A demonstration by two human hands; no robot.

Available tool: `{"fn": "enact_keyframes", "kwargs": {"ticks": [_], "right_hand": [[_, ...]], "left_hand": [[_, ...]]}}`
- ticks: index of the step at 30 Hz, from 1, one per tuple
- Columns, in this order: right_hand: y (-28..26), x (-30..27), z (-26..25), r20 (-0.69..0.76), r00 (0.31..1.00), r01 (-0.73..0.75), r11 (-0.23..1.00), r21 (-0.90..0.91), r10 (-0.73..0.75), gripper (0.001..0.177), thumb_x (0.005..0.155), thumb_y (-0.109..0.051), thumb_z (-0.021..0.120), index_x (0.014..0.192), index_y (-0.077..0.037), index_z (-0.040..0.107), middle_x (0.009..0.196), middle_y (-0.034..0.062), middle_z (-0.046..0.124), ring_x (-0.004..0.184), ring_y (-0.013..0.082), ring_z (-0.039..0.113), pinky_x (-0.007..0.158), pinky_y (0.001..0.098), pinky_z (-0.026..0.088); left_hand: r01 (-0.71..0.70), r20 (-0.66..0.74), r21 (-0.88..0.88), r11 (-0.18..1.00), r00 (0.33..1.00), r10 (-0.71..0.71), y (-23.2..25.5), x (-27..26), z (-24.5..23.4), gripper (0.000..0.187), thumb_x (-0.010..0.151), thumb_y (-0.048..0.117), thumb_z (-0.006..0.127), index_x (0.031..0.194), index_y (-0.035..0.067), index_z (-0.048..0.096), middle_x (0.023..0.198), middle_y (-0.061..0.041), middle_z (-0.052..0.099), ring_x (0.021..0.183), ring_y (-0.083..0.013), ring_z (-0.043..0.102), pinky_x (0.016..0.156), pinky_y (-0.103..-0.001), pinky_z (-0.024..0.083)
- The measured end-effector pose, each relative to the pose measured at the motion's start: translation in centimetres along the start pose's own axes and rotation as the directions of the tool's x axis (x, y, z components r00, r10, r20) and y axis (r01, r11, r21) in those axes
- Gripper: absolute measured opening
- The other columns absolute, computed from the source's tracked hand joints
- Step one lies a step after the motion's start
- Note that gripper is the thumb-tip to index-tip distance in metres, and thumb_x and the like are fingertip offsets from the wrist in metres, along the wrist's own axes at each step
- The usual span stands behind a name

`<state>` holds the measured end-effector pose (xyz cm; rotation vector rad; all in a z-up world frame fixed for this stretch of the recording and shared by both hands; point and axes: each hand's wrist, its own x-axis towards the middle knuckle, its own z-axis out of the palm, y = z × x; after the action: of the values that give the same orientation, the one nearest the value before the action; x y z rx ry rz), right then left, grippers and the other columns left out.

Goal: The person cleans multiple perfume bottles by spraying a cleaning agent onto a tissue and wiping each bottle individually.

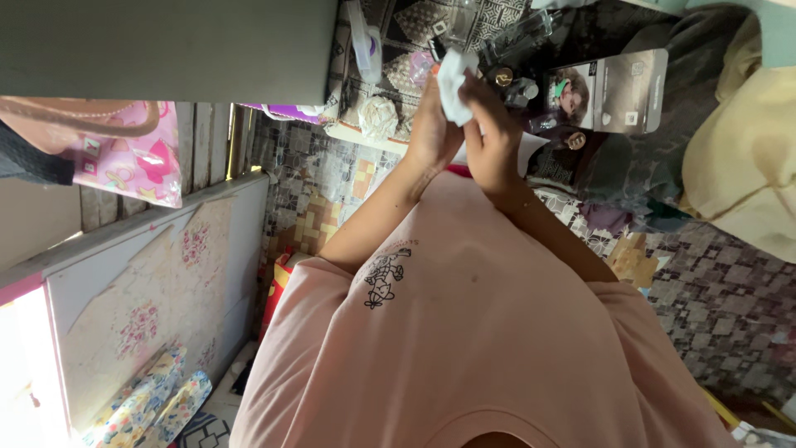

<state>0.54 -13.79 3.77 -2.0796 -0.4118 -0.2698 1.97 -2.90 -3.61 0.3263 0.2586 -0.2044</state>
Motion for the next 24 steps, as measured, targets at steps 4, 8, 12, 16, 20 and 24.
{"fn": "enact_keyframes", "kwargs": {"ticks": [4,8,12,16,20,24], "right_hand": [[3.0,-2.7,-0.3,0.097,0.988,0.128,0.987,-0.099,-0.119,0.030,0.103,0.011,0.056,0.127,-0.001,0.068,0.135,0.0186,0.068,0.126,0.0326,0.068,0.105,0.0393,0.058],[8.9,-3.5,0.9,-0.037,0.838,-0.487,0.777,0.399,0.545,0.013,0.110,-0.003,0.057,0.120,0.003,0.063,0.099,0.0070,0.064,0.081,0.0125,0.054,0.070,0.0264,0.044],[9.1,-1.8,2.1,-0.096,0.919,-0.311,0.852,0.421,0.383,0.013,0.113,-0.006,0.056,0.122,0.002,0.059,0.108,0.0058,0.065,0.092,0.0108,0.058,0.079,0.0265,0.049],[5.1,-2.4,5.0,-0.123,0.958,-0.222,0.939,0.262,0.260,0.034,0.111,-0.009,0.052,0.141,0.004,0.042,0.121,0.0085,0.064,0.106,0.0134,0.065,0.089,0.0293,0.052],[4.4,-3.1,4.8,-0.067,0.900,-0.391,0.867,0.309,0.430,0.031,0.112,-0.012,0.054,0.139,0.001,0.049,0.116,0.0082,0.067,0.101,0.0131,0.065,0.087,0.0300,0.053],[5.7,-2.8,3.8,0.153,0.694,-0.667,0.548,0.505,0.704,0.033,0.112,-0.017,0.057,0.137,0.004,0.055,0.115,0.0109,0.068,0.097,0.0176,0.063,0.081,0.0342,0.050]], "left_hand": [[0.052,-0.001,0.024,0.998,0.999,-0.052,2.6,0.4,0.2,0.050,0.109,0.051,0.047,0.139,0.011,0.055,0.135,-0.011,0.060,0.107,-0.0232,0.059,0.098,-0.043,0.048],[0.081,-0.006,0.054,0.995,0.997,-0.081,4.0,0.7,0.5,0.056,0.105,0.056,0.049,0.135,0.010,0.055,0.144,-0.013,0.061,0.130,-0.0228,0.060,0.111,-0.040,0.047],[0.085,-0.026,0.080,0.993,0.996,-0.083,2.9,0.8,-0.4,0.046,0.109,0.046,0.049,0.138,0.010,0.056,0.142,-0.010,0.058,0.129,-0.0247,0.057,0.113,-0.045,0.044],[-0.029,-0.033,0.177,0.984,0.999,0.035,0.6,1.1,-1.0,0.043,0.119,0.044,0.047,0.138,0.005,0.054,0.136,-0.016,0.055,0.126,-0.0268,0.053,0.112,-0.043,0.041],[-0.178,0.001,0.594,0.785,0.975,0.220,0.7,1.4,-1.1,0.051,0.111,0.044,0.048,0.149,0.010,0.041,0.144,-0.014,0.049,0.134,-0.0247,0.046,0.118,-0.036,0.035],[-0.332,0.342,0.939,-0.088,0.882,0.323,1.9,1.8,-2.4,0.055,0.113,0.045,0.045,0.147,0.001,0.045,0.146,-0.021,0.048,0.138,-0.0355,0.044,0.121,-0.044,0.032]]}}
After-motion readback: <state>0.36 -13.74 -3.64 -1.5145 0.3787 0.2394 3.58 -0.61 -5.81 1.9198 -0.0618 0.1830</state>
